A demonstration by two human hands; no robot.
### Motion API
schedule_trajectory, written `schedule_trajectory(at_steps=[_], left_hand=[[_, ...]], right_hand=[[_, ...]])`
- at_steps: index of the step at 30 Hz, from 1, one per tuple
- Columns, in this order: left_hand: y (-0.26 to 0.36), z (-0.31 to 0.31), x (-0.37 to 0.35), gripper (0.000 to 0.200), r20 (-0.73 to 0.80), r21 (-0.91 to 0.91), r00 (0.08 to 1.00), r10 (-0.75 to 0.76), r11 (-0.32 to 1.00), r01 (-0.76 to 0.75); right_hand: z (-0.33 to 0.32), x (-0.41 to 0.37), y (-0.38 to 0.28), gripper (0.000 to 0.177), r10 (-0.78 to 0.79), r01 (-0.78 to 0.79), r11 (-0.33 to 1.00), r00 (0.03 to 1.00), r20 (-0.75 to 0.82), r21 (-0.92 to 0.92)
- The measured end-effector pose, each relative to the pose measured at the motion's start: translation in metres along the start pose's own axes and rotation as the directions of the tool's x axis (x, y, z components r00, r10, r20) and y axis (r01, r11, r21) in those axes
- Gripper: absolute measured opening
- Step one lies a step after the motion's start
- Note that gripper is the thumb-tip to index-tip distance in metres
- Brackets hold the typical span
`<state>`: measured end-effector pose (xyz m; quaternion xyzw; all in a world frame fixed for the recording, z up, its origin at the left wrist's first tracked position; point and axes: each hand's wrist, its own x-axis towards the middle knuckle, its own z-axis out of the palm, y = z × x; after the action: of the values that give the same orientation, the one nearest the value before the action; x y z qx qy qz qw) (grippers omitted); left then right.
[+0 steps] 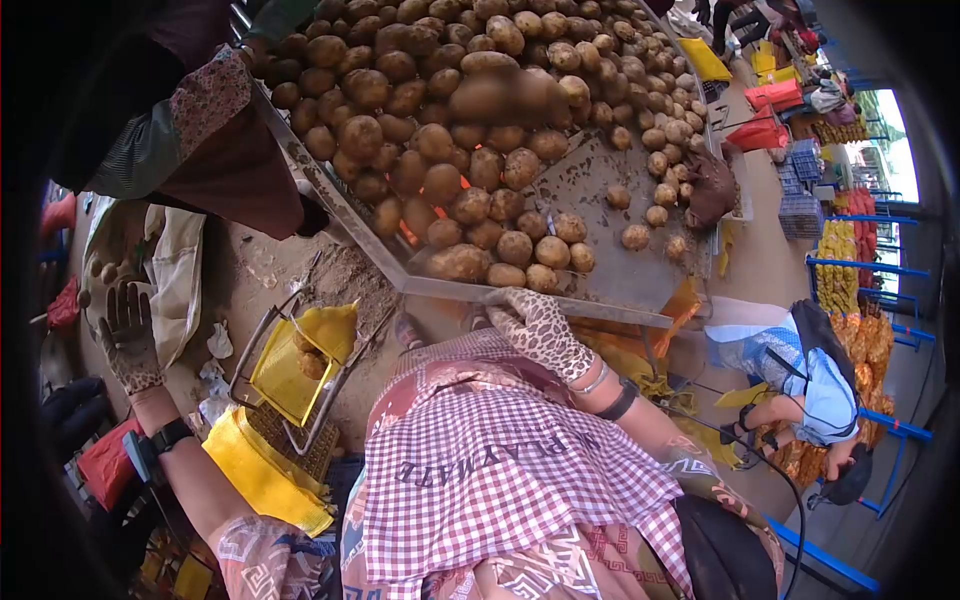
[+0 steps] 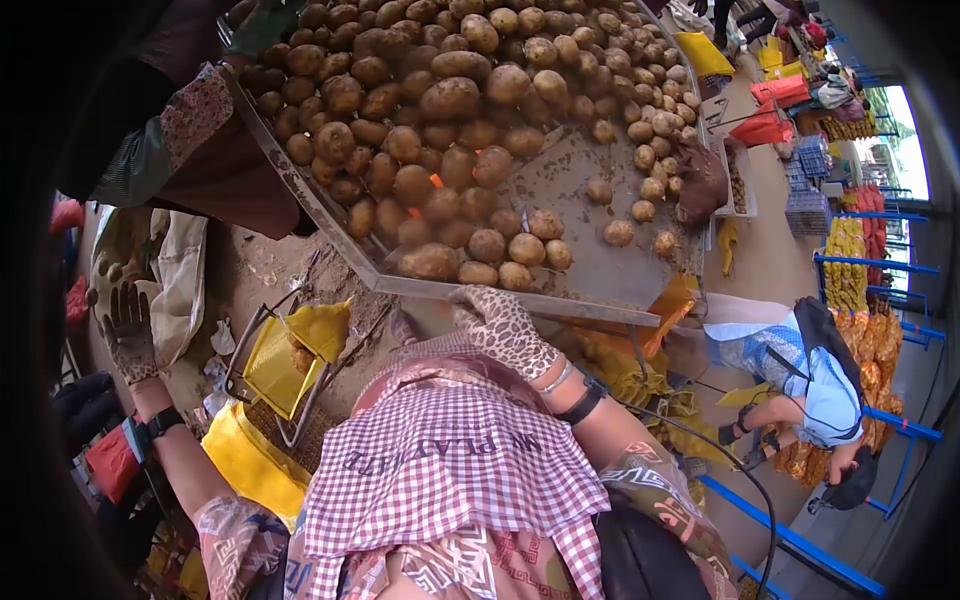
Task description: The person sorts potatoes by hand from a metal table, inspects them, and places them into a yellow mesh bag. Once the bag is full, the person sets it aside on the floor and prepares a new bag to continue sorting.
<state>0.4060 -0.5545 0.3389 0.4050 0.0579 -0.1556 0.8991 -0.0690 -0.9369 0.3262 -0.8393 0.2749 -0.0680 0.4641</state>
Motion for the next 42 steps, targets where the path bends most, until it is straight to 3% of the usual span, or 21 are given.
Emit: schedule_trajectory(at_steps=[1,2,3,8,11,14,16,21,23,24,25,26,27,29,31,33,36,37,39,40,42], left_hand=[[-0.027,0.053,-0.043,0.054,-0.134,0.112,0.991,-0.019,0.993,0.035],[-0.042,0.032,-0.051,0.055,-0.115,0.132,0.990,-0.079,0.987,0.094],[-0.050,-0.024,-0.050,0.053,0.425,0.072,0.851,-0.308,0.949,0.308],[-0.141,0.042,-0.166,0.041,0.203,0.259,0.841,-0.502,0.856,0.448],[-0.185,0.093,-0.208,0.040,0.277,0.468,0.737,-0.617,0.756,0.457],[-0.222,0.142,-0.221,0.042,0.240,0.769,0.672,-0.700,0.559,0.308],[-0.253,0.171,-0.226,0.036,0.243,0.822,0.762,-0.600,0.544,0.166],[-0.307,0.211,-0.199,0.033,0.380,0.842,0.869,-0.316,0.506,-0.184],[-0.320,0.226,-0.183,0.044,0.464,0.859,0.872,-0.156,0.321,-0.400],[-0.337,0.223,-0.169,0.050,0.442,0.859,0.883,-0.158,0.359,-0.365],[-0.341,0.234,-0.164,0.050,0.443,0.857,0.884,-0.151,0.361,-0.368],[-0.346,0.250,-0.163,0.053,0.439,0.898,0.877,-0.197,0.051,-0.438],[-0.352,0.263,-0.163,0.055,0.422,0.839,0.875,-0.239,-0.263,-0.476],[-0.372,0.277,-0.167,0.060,0.350,0.846,0.908,-0.229,-0.339,-0.412],[-0.396,0.267,-0.170,0.058,0.416,0.632,0.806,-0.422,-0.503,-0.590],[-0.395,0.264,-0.172,0.056,0.506,0.596,0.788,-0.351,-0.519,-0.613],[-0.368,0.267,-0.170,0.053,0.303,0.952,0.893,-0.333,0.151,-0.267],[-0.360,0.262,-0.166,0.053,0.299,0.953,0.898,-0.323,0.142,-0.266],[-0.344,0.248,-0.167,0.047,0.195,0.425,0.849,-0.492,0.822,0.379],[-0.337,0.245,-0.172,0.045,0.120,0.148,0.835,-0.537,0.841,0.520],[-0.327,0.245,-0.186,0.050,0.076,0.027,0.858,-0.508,0.861,0.507]], right_hand=[[-0.013,0.001,0.015,0.017,-0.013,-0.015,0.973,0.992,-0.123,-0.229],[-0.026,0.008,0.030,0.018,0.014,-0.051,0.988,0.971,-0.237,-0.148],[-0.041,0.012,0.029,0.017,0.112,-0.171,0.971,0.943,-0.313,-0.168],[-0.072,0.052,0.045,0.021,-0.018,-0.046,0.980,0.948,-0.318,-0.195],[-0.054,0.094,0.038,0.031,-0.307,0.260,0.919,0.944,-0.122,-0.297],[-0.030,0.134,0.028,0.042,-0.450,0.451,0.737,0.883,0.133,-0.504],[-0.026,0.153,0.026,0.050,-0.264,0.436,0.668,0.896,0.356,-0.603],[-0.062,0.140,0.035,0.047,-0.238,0.413,0.764,0.894,0.380,-0.495],[-0.086,0.119,0.054,0.042,-0.179,0.179,0.984,0.979,0.099,0.003],[-0.096,0.112,0.069,0.042,-0.186,0.187,0.982,0.977,0.101,0.002],[-0.104,0.105,0.088,0.038,0.057,-0.140,0.814,0.985,0.162,0.564],[-0.112,0.102,0.100,0.035,0.217,-0.398,0.273,0.913,0.347,0.876],[-0.119,0.104,0.110,0.035,0.215,-0.394,0.273,0.914,0.343,0.878],[-0.134,0.120,0.125,0.034,0.257,-0.324,0.580,0.943,0.209,0.747],[-0.142,0.143,0.135,0.033,0.237,-0.242,0.815,0.968,0.078,0.526],[-0.142,0.165,0.136,0.033,0.165,-0.148,0.957,0.985,-0.047,0.249],[-0.153,0.181,0.097,0.045,-0.051,0.025,0.924,0.997,-0.059,-0.382],[-0.155,0.186,0.091,0.048,-0.142,0.121,0.739,0.990,0.022,-0.663],[-0.146,0.202,0.098,0.060,-0.045,0.138,0.727,0.987,0.154,-0.672],[-0.138,0.208,0.103,0.061,-0.015,0.122,0.673,0.988,0.152,-0.729],[-0.131,0.213,0.097,0.063,0.009,0.132,0.615,0.985,0.175,-0.777]])
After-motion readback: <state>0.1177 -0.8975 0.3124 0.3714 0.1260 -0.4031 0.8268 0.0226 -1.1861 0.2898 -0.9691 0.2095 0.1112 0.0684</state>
